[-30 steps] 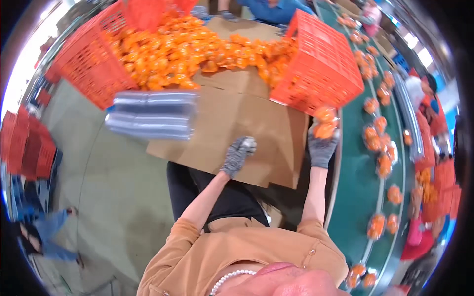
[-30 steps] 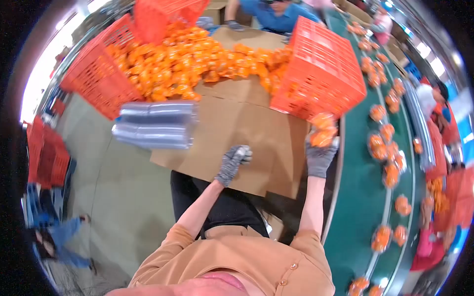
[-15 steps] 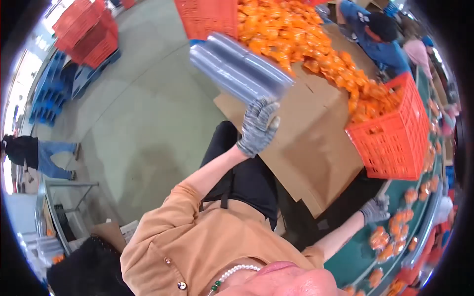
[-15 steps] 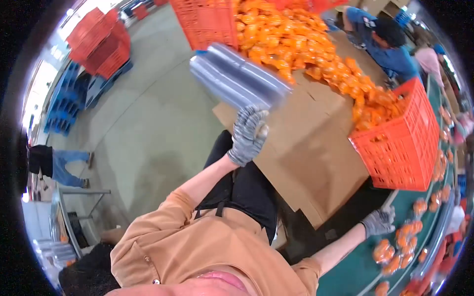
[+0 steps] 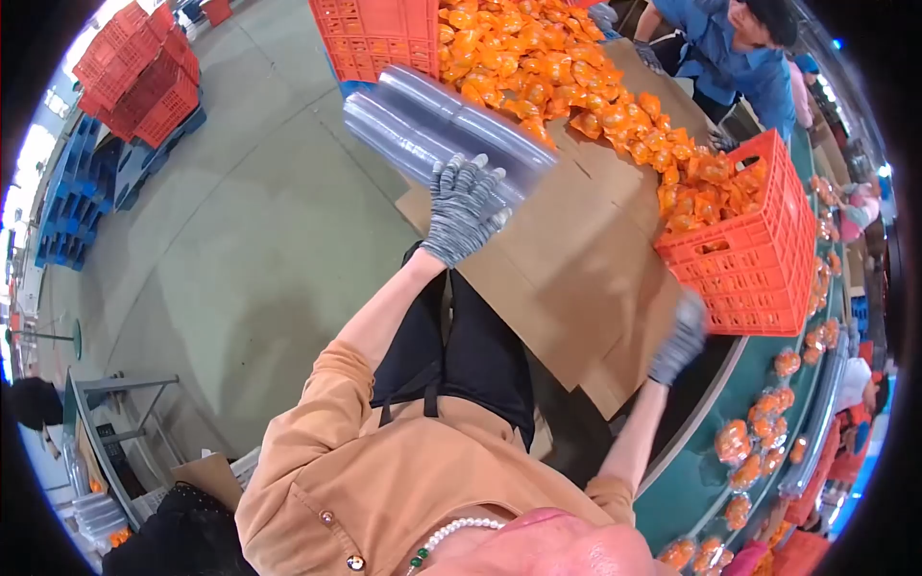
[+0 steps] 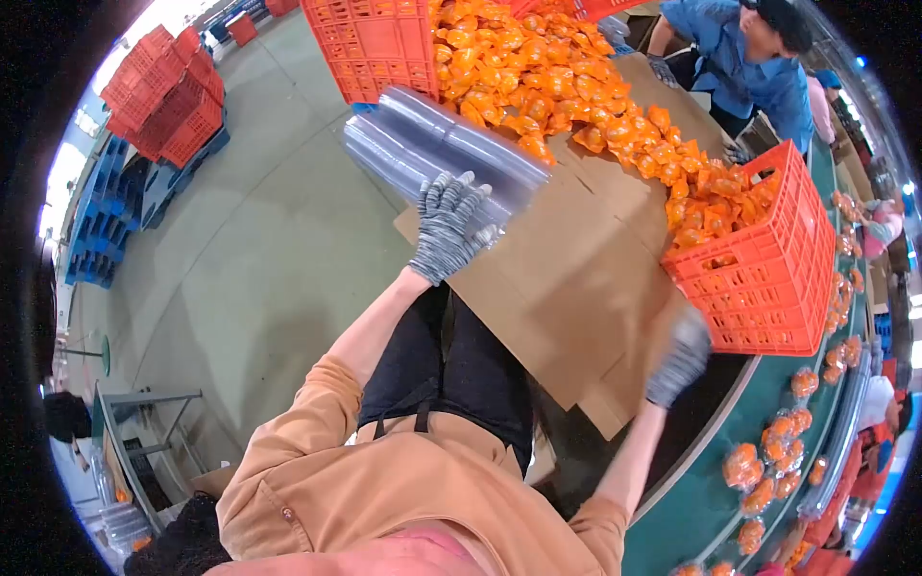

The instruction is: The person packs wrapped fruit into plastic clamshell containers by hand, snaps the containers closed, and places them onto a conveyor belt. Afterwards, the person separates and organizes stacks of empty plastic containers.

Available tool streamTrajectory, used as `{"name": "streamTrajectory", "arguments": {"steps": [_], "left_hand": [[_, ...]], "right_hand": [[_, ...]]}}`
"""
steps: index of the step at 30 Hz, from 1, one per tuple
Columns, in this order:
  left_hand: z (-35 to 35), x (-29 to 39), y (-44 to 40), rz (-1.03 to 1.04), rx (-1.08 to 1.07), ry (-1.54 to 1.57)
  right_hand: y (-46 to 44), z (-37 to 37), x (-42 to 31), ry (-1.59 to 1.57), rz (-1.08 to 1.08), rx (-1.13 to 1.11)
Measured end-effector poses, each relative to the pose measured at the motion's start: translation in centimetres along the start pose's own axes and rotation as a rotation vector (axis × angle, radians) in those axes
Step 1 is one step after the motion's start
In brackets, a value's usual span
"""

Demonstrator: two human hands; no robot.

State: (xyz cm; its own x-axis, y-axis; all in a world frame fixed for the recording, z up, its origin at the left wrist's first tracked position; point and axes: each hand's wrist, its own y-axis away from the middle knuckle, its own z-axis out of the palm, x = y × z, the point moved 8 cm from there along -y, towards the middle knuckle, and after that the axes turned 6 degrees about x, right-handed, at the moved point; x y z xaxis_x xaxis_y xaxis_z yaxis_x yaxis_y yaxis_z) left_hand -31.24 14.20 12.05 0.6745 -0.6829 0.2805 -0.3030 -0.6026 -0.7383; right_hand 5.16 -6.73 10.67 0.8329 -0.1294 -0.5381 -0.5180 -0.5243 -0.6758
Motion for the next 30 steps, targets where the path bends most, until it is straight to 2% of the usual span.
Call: {"name": "streamTrajectory", "arguments": {"steps": [2, 3, 4, 5, 7, 9, 10, 13, 14, 17, 18, 20, 21, 22, 25, 27, 28, 29, 30], "left_hand": [[0.2, 0.1, -0.2, 0.031, -0.012, -0.004], [0.6, 0.0, -0.3, 0.042, -0.033, -0.013], [0.9, -0.1, -0.4, 0.05, -0.051, -0.023], [1.1, -0.3, -0.5, 0.026, -0.059, -0.007], [0.9, -0.3, -0.5, 0.032, -0.046, 0.003], [1.3, -0.6, -0.7, 0.013, -0.056, 0.006], [1.4, -1.2, -0.8, 0.01, -0.076, 0.002], [1.5, -1.4, -1.1, 0.01, -0.078, 0.009], [1.6, -1.2, -0.9, 0.006, -0.071, 0.008], [1.5, -1.1, -1.0, -0.008, -0.061, 0.032], [1.4, -1.0, -1.1, -0.005, -0.042, 0.03], [1.3, -0.9, -1.2, 0.012, -0.038, 0.011], [1.4, -0.9, -1.1, 0.014, -0.042, 0.004], [1.4, -0.9, -1.0, 0.023, -0.047, 0.022], [0.7, 0.0, -1.3, 0.033, -0.04, 0.005], [-0.7, 2.9, -1.4, 0.091, 0.09, -0.01], [0.4, 3.9, -0.2, 0.172, 0.062, -0.014], [1.9, 5.4, 0.9, 0.2, -0.064, 0.099], [3.5, 7.1, 1.8, 0.229, -0.185, 0.207]], "right_hand": [[2.6, 7.4, -10.7, -0.472, 0.031, -0.414], [3.8, 10.7, -13.2, -0.179, -0.248, -0.442], [4.7, 13.8, -15.4, -0.289, -0.359, -0.463], [5.2, 16.3, -17.6, -0.357, -0.372, -0.476], [5.9, 20.7, -19.4, -0.459, -0.192, -0.498], [6.1, 22.7, -20.4, -0.276, -0.321, -0.508], [6.0, 23.5, -20.3, -0.344, -0.233, -0.514], [6.2, 22.4, -19.4, -0.524, -0.266, -0.426], [6.2, 22.8, -18.3, -0.623, -0.142, -0.454], [6.5, 22.8, -16.4, -0.695, -0.021, -0.48], [5.8, 21.3, -16.9, -0.658, -0.037, -0.426], [3.7, 16.8, -17.0, -0.488, -0.239, -0.162], [3.8, 16.1, -16.0, -0.338, -0.334, -0.16], [4.1, 15.1, -14.8, -0.33, -0.332, -0.151], [6.5, 14.7, -14.2, 0.017, -0.581, -0.494], [9.0, 15.2, -12.8, 0.076, -0.686, -0.539], [9.7, 15.6, -11.9, 0.012, -0.636, -0.612], [9.3, 15.0, -12.0, 0.022, -0.632, -0.611], [7.8, 14.0, -12.4, -0.167, -0.5, -0.639]]}}
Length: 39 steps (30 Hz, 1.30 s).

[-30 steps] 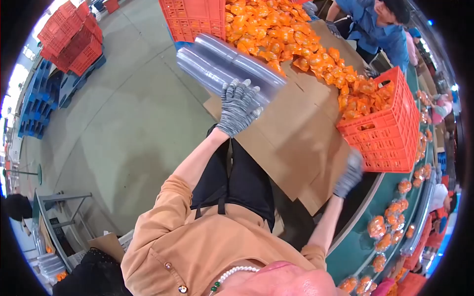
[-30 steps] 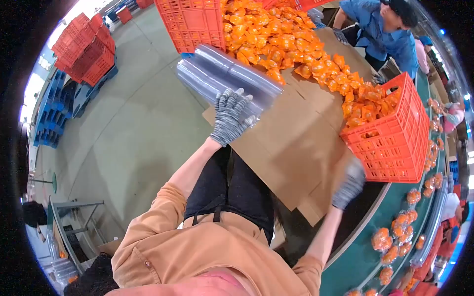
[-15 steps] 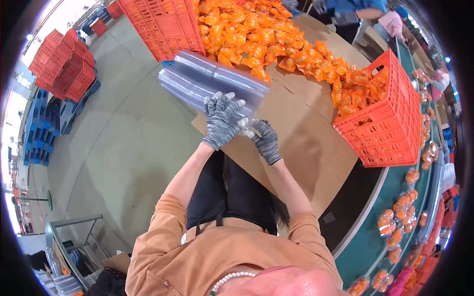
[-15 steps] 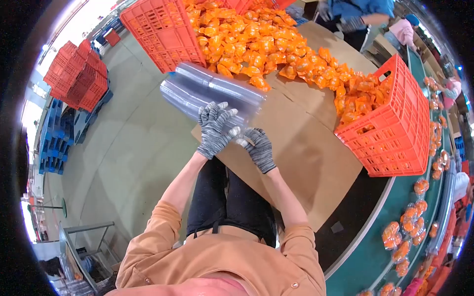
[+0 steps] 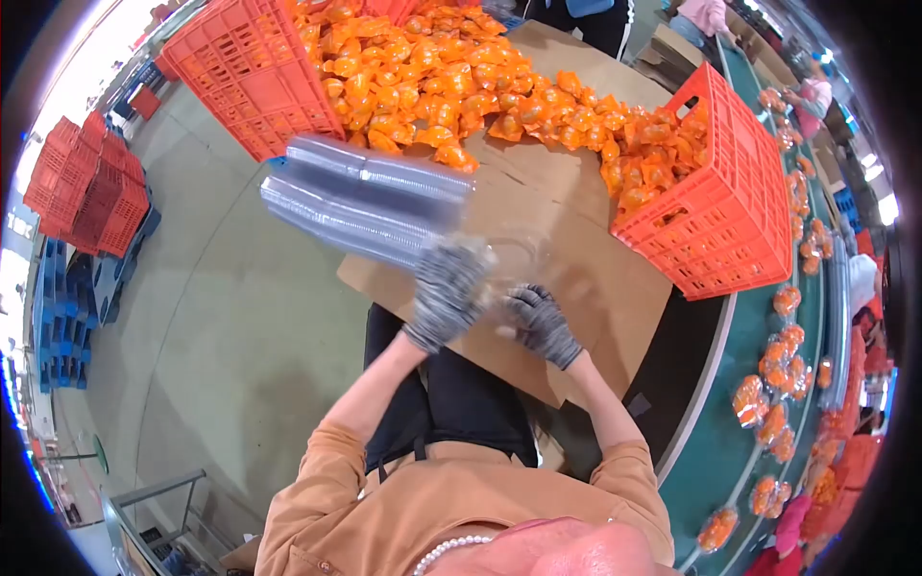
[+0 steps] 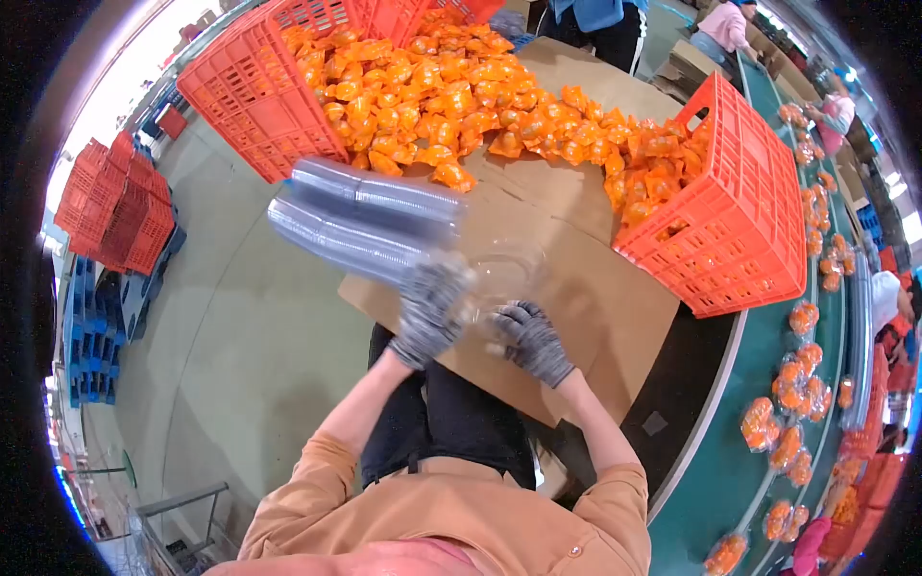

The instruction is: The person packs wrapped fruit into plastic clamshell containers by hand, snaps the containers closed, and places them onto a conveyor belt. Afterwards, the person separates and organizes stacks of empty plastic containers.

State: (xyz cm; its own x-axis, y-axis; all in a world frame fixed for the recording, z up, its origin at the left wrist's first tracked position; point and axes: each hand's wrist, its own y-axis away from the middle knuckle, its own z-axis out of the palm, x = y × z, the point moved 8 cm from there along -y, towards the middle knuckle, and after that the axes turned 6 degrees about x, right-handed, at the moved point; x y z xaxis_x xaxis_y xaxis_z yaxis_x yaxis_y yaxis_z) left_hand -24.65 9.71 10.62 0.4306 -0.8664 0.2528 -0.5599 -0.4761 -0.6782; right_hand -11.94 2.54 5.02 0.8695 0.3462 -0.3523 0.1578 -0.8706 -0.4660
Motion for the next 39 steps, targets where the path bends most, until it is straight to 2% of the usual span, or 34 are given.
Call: {"name": "streamTrajectory", "arguments": {"steps": [1, 2, 4, 5, 7, 9, 12, 14, 16, 19, 20, 22, 23, 25, 26, 28, 29, 30, 31, 32, 34, 35, 36, 37, 39], "left_hand": [[1.4, 1.0, 0.0, 0.007, -0.025, 0.125], [2.8, 1.8, 0.1, 0.012, -0.047, 0.248], [6.1, 1.8, 1.2, -0.105, -0.173, 0.216], [6.7, 2.1, 1.6, -0.064, -0.24, 0.162], [8.8, 2.3, 2.7, -0.086, -0.323, 0.179], [8.7, 2.4, 2.5, -0.072, -0.219, 0.226], [8.1, 3.6, 2.6, -0.115, -0.223, 0.225], [7.5, 3.7, 2.2, -0.151, -0.17, 0.239], [7.7, 3.3, 2.2, -0.164, -0.186, 0.246], [6.9, 3.1, 1.3, -0.184, -0.177, 0.287], [6.5, 3.0, 0.8, -0.178, -0.154, 0.319], [6.2, 2.7, 0.0, -0.215, -0.123, 0.374], [6.2, 2.6, 0.0, -0.236, -0.106, 0.414], [6.3, 1.7, -0.3, -0.326, -0.058, 0.483], [6.4, 1.2, -0.1, -0.388, -0.039, 0.51], [7.3, -0.2, -0.9, -0.431, 0.056, 0.503], [7.2, -0.5, -2.2, -0.436, 0.085, 0.488], [7.9, -0.7, -2.9, -0.436, 0.078, 0.495], [10.3, -2.2, -2.4, -0.724, 0.094, 0.979], [12.8, -2.3, -1.7, -1.007, 0.106, 1.467], [14.0, -2.1, -2.4, -1.071, 0.033, 1.592], [14.4, -1.7, -2.4, -1.135, -0.038, 1.703], [13.7, -0.4, -3.0, -1.153, -0.134, 1.831], [13.7, -0.6, -2.9, -1.147, -0.123, 1.826], [13.9, 1.2, -3.4, -1.199, -0.273, 2.123]], "right_hand": [[-1.0, -1.4, 0.2, -0.215, 0.059, 0.035], [-1.8, -1.9, 1.2, -0.24, 0.112, 0.002], [-2.3, -3.7, 4.8, -0.023, 0.017, 0.287], [-4.2, -3.6, 7.5, 0.056, 0.138, 0.206], [-9.6, -5.9, 11.0, 0.031, 0.279, 0.293], [-17.5, -4.4, 17.7, 0.24, 0.182, 0.246], [-23.8, -1.4, 23.6, 0.388, 0.256, 0.103], [-26.3, 1.3, 26.5, 0.574, 0.348, -0.115], [-27.1, 3.3, 28.3, 0.508, 0.415, -0.163], [-26.3, 3.1, 28.3, 0.398, 0.365, 0.043], [-25.0, 3.6, 28.0, 0.397, 0.364, 0.034], [-21.2, 4.4, 24.7, 0.404, 0.118, 0.005], [-19.8, 2.9, 23.3, 0.354, 0.158, 0.085], [-16.5, 3.4, 27.2, -0.108, 0.266, 0.212], [-14.1, 1.1, 27.2, -0.218, 0.479, 0.366], [-10.8, 0.4, 28.2, -0.813, 0.817, 0.417], [-9.2, 0.2, 27.4, -0.89, 1.024, 0.274], [-7.6, 0.8, 27.1, -1.043, 1.105, 0.307], [-6.1, 1.4, 26.8, -1.196, 1.181, 0.342], [-6.8, 0.7, 23.2, -1.571, 0.969, 0.397], [-7.0, -1.4, 17.7, -1.682, 0.988, 0.487], [-5.7, 0.1, 19.4, -1.588, 0.858, 0.363], [-6.2, -1.8, 17.6, -1.297, 0.739, 0.389], [-6.4, -3.8, 15.0, -1.01, 0.614, 0.408], [-7.1, -4.8, 10.3, -0.899, 0.444, 0.32]]}}
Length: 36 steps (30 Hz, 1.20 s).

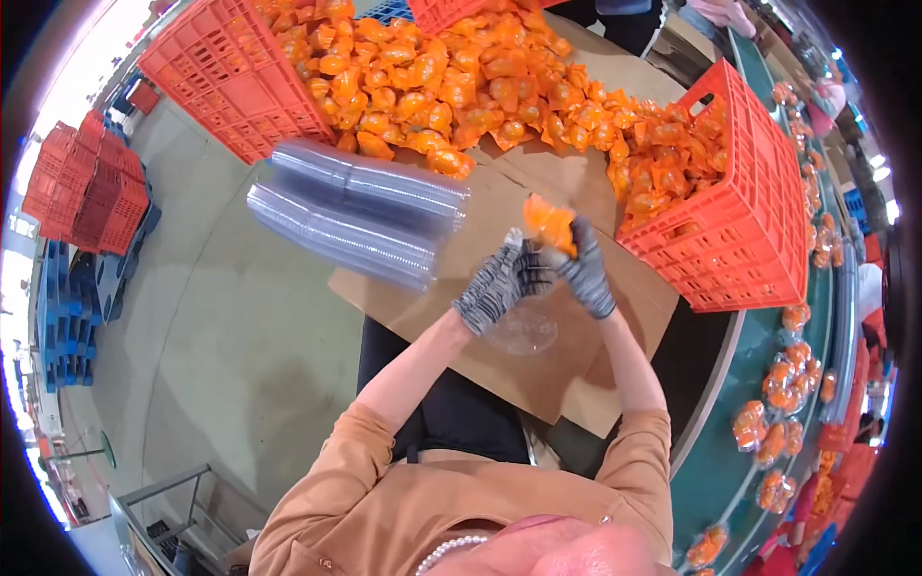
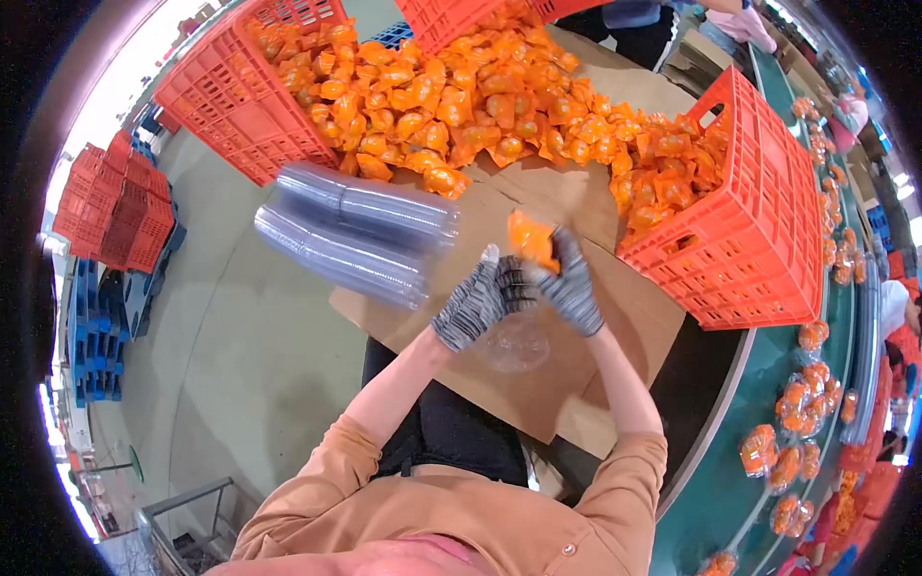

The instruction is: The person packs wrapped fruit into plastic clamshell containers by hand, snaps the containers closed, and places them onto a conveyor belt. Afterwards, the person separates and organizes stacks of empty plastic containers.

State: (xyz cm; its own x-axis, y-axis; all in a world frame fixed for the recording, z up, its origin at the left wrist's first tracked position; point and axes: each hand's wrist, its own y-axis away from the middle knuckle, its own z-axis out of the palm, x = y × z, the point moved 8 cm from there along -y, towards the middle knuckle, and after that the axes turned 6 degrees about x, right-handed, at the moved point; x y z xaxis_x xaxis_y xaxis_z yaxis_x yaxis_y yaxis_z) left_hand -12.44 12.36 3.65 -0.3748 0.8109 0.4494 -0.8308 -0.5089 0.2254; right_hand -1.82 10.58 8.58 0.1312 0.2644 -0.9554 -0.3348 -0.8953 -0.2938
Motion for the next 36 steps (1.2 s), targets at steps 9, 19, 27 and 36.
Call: {"name": "streamTrajectory", "arguments": {"steps": [9, 19, 27, 36], "left_hand": [[-1.4, 1.9, 1.5, 0.358, 0.058, 0.042], [-3.5, 1.3, 5.4, 0.27, 0.255, 0.048], [-3.4, 0.8, 7.2, 0.158, 0.384, 0.123], [-4.8, 0.4, 7.7, 0.42, 0.295, -0.033]], "right_hand": [[-4.6, -0.8, 2.5, 0.272, -0.041, -0.119], [-20.4, 4.9, 11.3, 1.233, -0.287, -0.007], [-18.2, 3.7, 10.8, 1.163, -0.22, -0.139], [-9.8, -3.2, 14.9, -0.428, 0.567, 0.181]]}}
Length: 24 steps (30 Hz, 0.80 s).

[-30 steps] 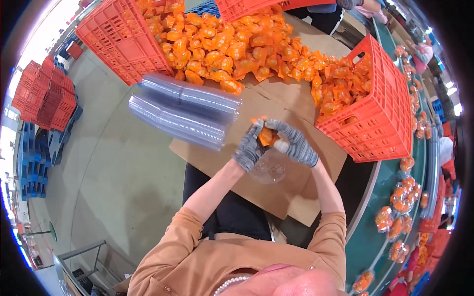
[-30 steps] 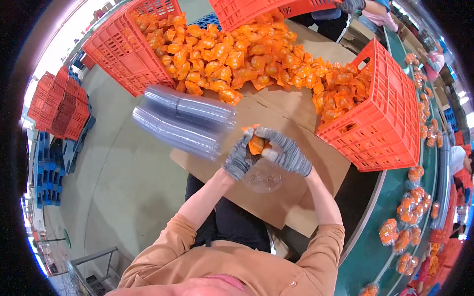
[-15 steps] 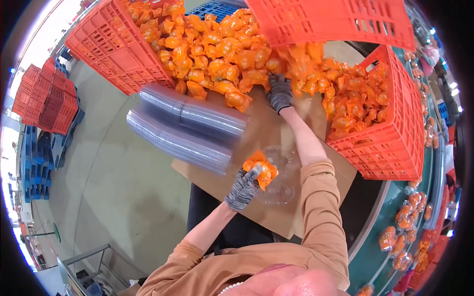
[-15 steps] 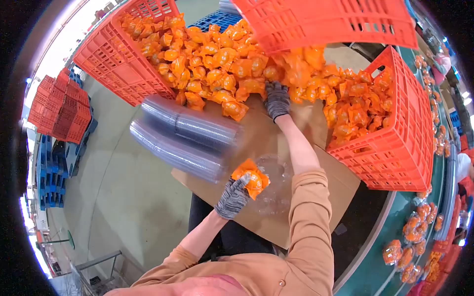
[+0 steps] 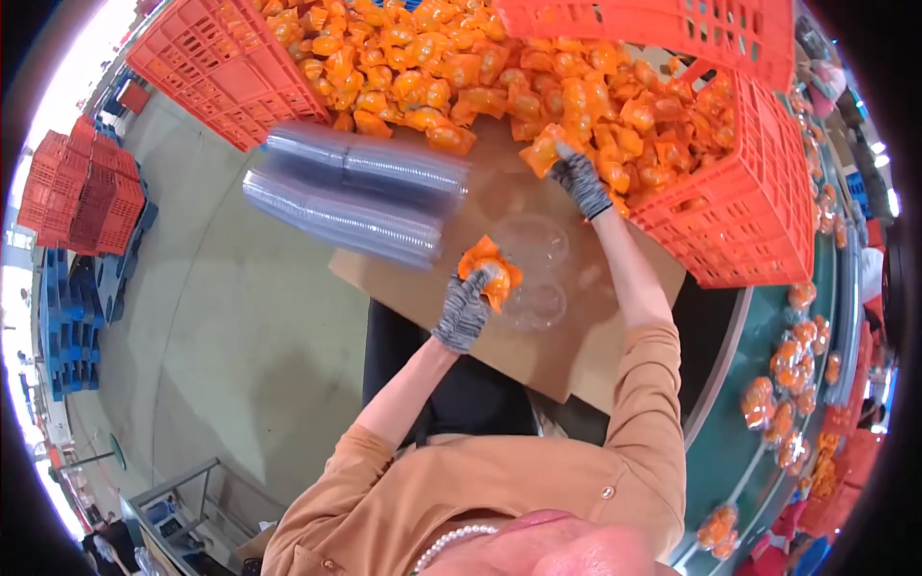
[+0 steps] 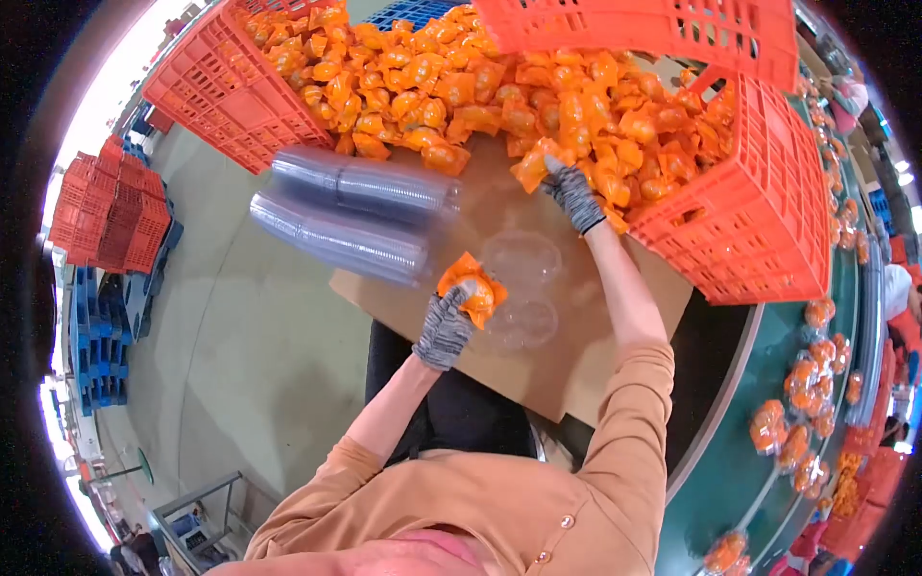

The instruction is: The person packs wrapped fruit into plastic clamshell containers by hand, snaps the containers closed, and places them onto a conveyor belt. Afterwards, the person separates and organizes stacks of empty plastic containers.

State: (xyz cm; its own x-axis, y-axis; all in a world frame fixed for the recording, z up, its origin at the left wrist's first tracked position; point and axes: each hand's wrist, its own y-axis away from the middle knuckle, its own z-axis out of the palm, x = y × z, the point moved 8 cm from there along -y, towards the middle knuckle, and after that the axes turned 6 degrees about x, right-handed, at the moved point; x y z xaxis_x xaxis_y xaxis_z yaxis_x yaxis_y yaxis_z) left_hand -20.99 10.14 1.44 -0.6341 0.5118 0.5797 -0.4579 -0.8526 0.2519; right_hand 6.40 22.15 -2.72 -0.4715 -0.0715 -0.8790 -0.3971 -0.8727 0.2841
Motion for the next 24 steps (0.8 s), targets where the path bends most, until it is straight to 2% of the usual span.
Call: {"name": "streamTrajectory", "arguments": {"steps": [1, 3, 4, 6, 7, 9, 10, 12, 13, 15, 16, 17, 19, 20, 23, 24], "left_hand": [[-0.5, -0.2, 0.1, 0.015, 0.031, -0.067], [-1.1, -0.3, -0.2, 0.04, 0.066, -0.119], [-1.1, -0.3, -0.2, 0.078, 0.066, -0.12], [-0.6, 0.1, 0.5, 0.108, 0.121, -0.172], [-0.7, -0.4, 0.5, 0.104, 0.124, -0.17], [-1.0, -0.1, 0.7, 0.279, 0.148, -0.429], [-0.4, -0.2, 1.1, 0.312, 0.149, -0.46], [-0.2, -1.3, 1.0, 0.299, 0.148, -0.532], [0.2, -1.3, 1.0, 0.446, 0.134, -0.697], [0.8, -2.7, 1.3, 0.508, 0.135, -0.74], [0.4, -3.5, 0.8, 0.596, 0.108, -0.931], [0.5, -3.5, 1.0, 0.594, 0.107, -0.932], [3.1, -2.9, 2.9, 0.978, -0.02, -1.303], [3.6, -2.6, 3.5, 1.044, -0.051, -1.291], [4.5, -2.5, 5.1, 1.225, -0.252, -1.385], [4.3, -2.5, 4.9, 1.222, -0.222, -1.368]], "right_hand": [[1.4, 0.4, -0.6, -0.006, 0.008, 0.002], [4.1, 2.0, -1.5, -0.367, 0.075, -0.137], [3.3, -0.4, 0.2, -0.317, 0.122, -0.251], [9.5, 0.8, -1.6, -0.41, -0.009, -0.185], [12.4, -0.3, -1.7, -0.289, -0.122, -0.017], [19.3, 0.7, -3.2, -0.14, -0.361, 0.009], [21.0, -0.1, -2.4, -0.028, -0.426, 0.005], [23.9, -0.9, -0.5, 0.342, -0.414, 0.07], [25.3, -0.7, 0.4, 0.362, -0.385, 0.082], [26.2, -1.4, 3.1, 0.746, -0.512, 0.221], [26.5, -1.1, 3.8, 0.975, -0.629, 0.187], [26.6, -0.8, 4.0, 0.975, -0.627, 0.189], [26.1, -1.4, 5.0, 0.489, -0.444, 0.209], [26.2, -1.5, 5.0, 0.488, -0.441, 0.211], [29.1, 1.7, 2.2, 1.09, -1.11, 0.174], [29.0, 1.6, 2.7, 1.09, -1.109, 0.171]]}}
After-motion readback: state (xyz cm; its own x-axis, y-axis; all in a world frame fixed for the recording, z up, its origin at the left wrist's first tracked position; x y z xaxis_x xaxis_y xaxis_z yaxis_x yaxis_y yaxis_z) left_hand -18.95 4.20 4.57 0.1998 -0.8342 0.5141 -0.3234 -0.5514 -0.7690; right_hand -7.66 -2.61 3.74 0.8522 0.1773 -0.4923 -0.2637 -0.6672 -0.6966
